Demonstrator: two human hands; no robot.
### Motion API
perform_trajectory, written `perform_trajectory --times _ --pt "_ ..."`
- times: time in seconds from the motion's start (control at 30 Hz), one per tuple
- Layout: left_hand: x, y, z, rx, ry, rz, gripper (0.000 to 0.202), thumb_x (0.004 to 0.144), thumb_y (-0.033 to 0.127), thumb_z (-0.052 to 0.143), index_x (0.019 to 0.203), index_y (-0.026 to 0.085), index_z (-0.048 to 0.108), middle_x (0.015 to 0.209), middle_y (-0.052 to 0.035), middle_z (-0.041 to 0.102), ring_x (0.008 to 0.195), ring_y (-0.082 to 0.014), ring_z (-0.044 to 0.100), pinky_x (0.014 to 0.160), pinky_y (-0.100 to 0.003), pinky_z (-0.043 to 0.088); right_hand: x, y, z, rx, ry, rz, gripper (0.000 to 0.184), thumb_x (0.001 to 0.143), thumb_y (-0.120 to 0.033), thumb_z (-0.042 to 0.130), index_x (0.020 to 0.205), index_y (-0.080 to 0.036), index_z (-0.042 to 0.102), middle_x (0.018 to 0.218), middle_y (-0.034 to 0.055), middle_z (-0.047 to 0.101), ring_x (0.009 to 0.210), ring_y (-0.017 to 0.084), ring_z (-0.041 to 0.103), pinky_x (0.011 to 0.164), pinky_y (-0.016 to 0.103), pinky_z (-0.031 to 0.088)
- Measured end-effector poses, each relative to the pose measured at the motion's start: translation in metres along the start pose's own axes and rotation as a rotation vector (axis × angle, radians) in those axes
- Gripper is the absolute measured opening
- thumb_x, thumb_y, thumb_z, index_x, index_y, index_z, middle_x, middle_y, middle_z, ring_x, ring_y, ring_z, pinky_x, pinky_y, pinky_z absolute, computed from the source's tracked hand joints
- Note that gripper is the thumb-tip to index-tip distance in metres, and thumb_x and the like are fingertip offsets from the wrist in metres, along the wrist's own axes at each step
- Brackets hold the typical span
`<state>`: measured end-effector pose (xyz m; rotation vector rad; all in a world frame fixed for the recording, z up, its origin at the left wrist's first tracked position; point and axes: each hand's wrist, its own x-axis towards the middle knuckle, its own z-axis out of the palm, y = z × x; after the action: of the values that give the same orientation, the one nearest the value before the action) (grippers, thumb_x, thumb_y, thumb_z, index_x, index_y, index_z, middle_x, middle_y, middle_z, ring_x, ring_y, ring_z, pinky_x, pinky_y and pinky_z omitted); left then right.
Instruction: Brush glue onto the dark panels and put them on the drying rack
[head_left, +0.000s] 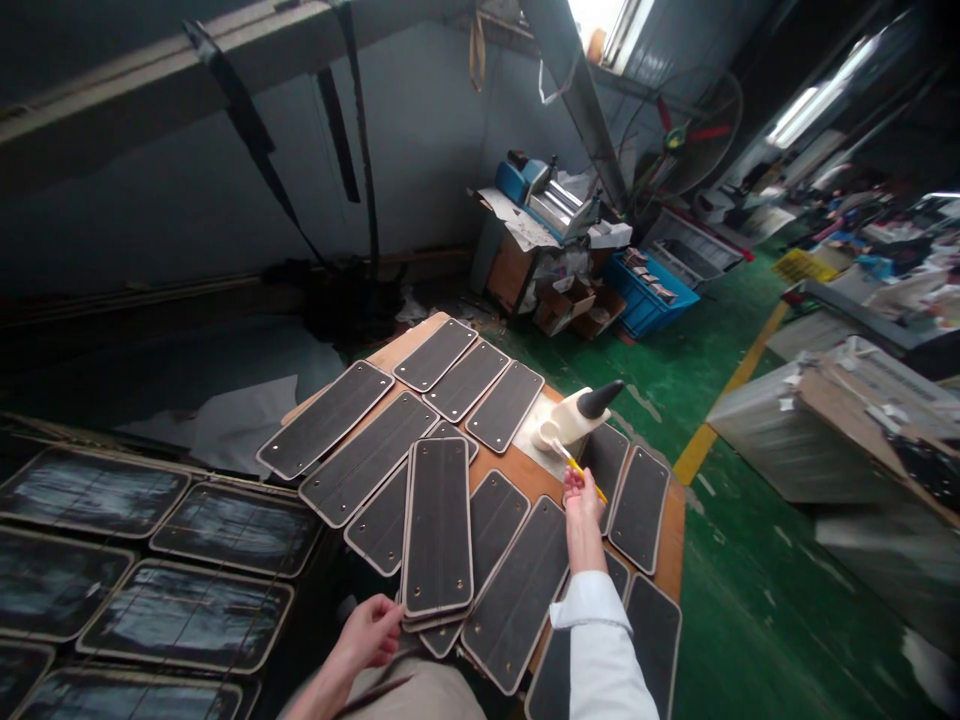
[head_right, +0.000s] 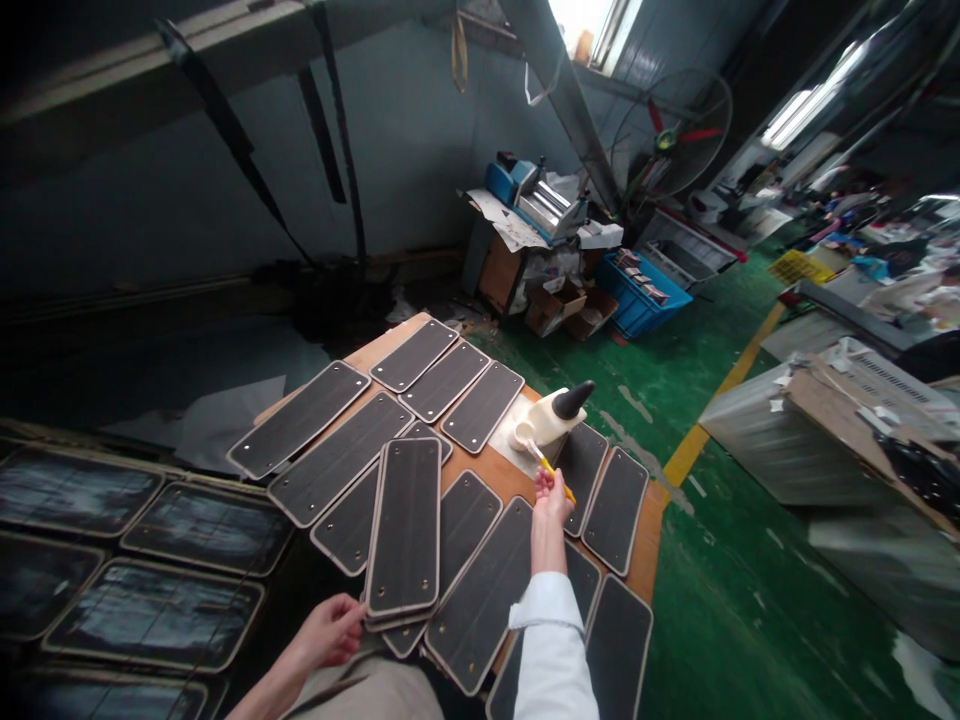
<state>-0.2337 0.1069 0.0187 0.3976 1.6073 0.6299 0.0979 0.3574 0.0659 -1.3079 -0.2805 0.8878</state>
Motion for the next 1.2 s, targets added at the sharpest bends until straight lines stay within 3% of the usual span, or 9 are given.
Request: perform_trajectory --times 0.1,0.2,0.43,0.7,0.8,0.9,1.03,1.2 --pt "0.003 -0.002 -0.002 -0.010 -0.037 -0.009 0.067 0.047 0.078 0.067 0.068 0.018 0.047 0.056 0.0039 0.055 0.046 -0.0093 0.052 0.043 -0.020 0.035 -0.003 -0.004 -0.006 -0.019 -0.035 -0.038 0.040 0.066 -0.044 0.080 0.066 -0.017 0.050 0.055 0.0009 0.062 0.053 0.019 0.067 0.050 0.027 0.061" --pt "0.007 -0.005 -0.002 -0.016 -0.020 -0.001 0.067 0.046 0.079 0.067 0.068 0.018 0.047 0.055 0.0038 0.055 0.045 -0.0086 0.051 0.043 -0.019 0.034 -0.002 -0.004 0.002 -0.056 -0.065 -0.110 0.044 0.064 -0.049 0.080 0.073 -0.017 0.051 0.060 0.0009 0.064 0.057 0.020 0.069 0.053 0.029 0.061" --pt "0.013 -0.007 0.001 -0.087 -0.058 -0.010 0.068 0.041 0.077 0.070 0.065 0.019 0.043 0.051 0.0060 0.048 0.039 -0.0059 0.042 0.042 -0.019 0.024 -0.005 -0.003 0.018 -0.319 -0.165 -0.400 0.050 0.071 -0.058 0.070 0.094 -0.018 0.052 0.073 0.0015 0.065 0.061 0.019 0.068 0.057 0.030 0.057" --pt "0.014 -0.010 -0.002 -0.049 -0.032 -0.008 0.069 0.042 0.079 0.067 0.066 0.019 0.044 0.053 0.0046 0.052 0.043 -0.0081 0.047 0.043 -0.020 0.030 -0.016 -0.013 0.008 -0.724 -0.441 -0.697 0.034 0.084 -0.051 0.059 0.093 -0.020 0.068 0.094 0.0075 0.062 0.088 0.023 0.061 0.086 0.037 0.047" --pt "0.011 -0.008 -0.003 -0.028 -0.032 0.027 0.064 0.051 0.077 0.066 0.069 0.018 0.047 0.058 0.0018 0.057 0.048 -0.0103 0.053 0.047 -0.022 0.036 -0.024 -0.019 -0.004 -0.865 -0.584 -0.771 0.030 0.089 -0.046 0.053 0.097 -0.021 0.070 0.095 0.0070 0.061 0.087 0.022 0.061 0.082 0.034 0.047" --pt "0.011 -0.009 -0.003 -0.020 -0.029 0.025 0.064 0.051 0.077 0.066 0.068 0.019 0.047 0.057 0.0020 0.057 0.048 -0.0105 0.053 0.047 -0.022 0.037 -0.030 -0.027 -0.013 -1.053 -0.688 -0.904 0.033 0.097 -0.039 0.042 0.104 -0.022 0.068 0.098 0.0077 0.059 0.087 0.021 0.061 0.079 0.032 0.047" --pt "0.014 -0.010 -0.002 -0.026 -0.001 0.005 0.067 0.043 0.078 0.067 0.066 0.019 0.045 0.053 0.0037 0.054 0.044 -0.0099 0.050 0.044 -0.021 0.034 -0.026 -0.036 -0.007 -1.132 -0.661 -0.961 0.034 0.099 -0.037 0.038 0.108 -0.021 0.067 0.099 0.0083 0.059 0.085 0.020 0.061 0.076 0.031 0.047" --pt "0.011 -0.007 -0.001 -0.036 0.006 0.029 0.063 0.046 0.076 0.068 0.065 0.019 0.047 0.055 0.0019 0.057 0.048 -0.0126 0.056 0.046 -0.023 0.039 -0.027 -0.036 0.002 -1.199 -0.660 -0.947 0.037 0.099 -0.037 0.035 0.107 -0.020 0.067 0.096 0.0089 0.061 0.082 0.021 0.062 0.071 0.031 0.047"
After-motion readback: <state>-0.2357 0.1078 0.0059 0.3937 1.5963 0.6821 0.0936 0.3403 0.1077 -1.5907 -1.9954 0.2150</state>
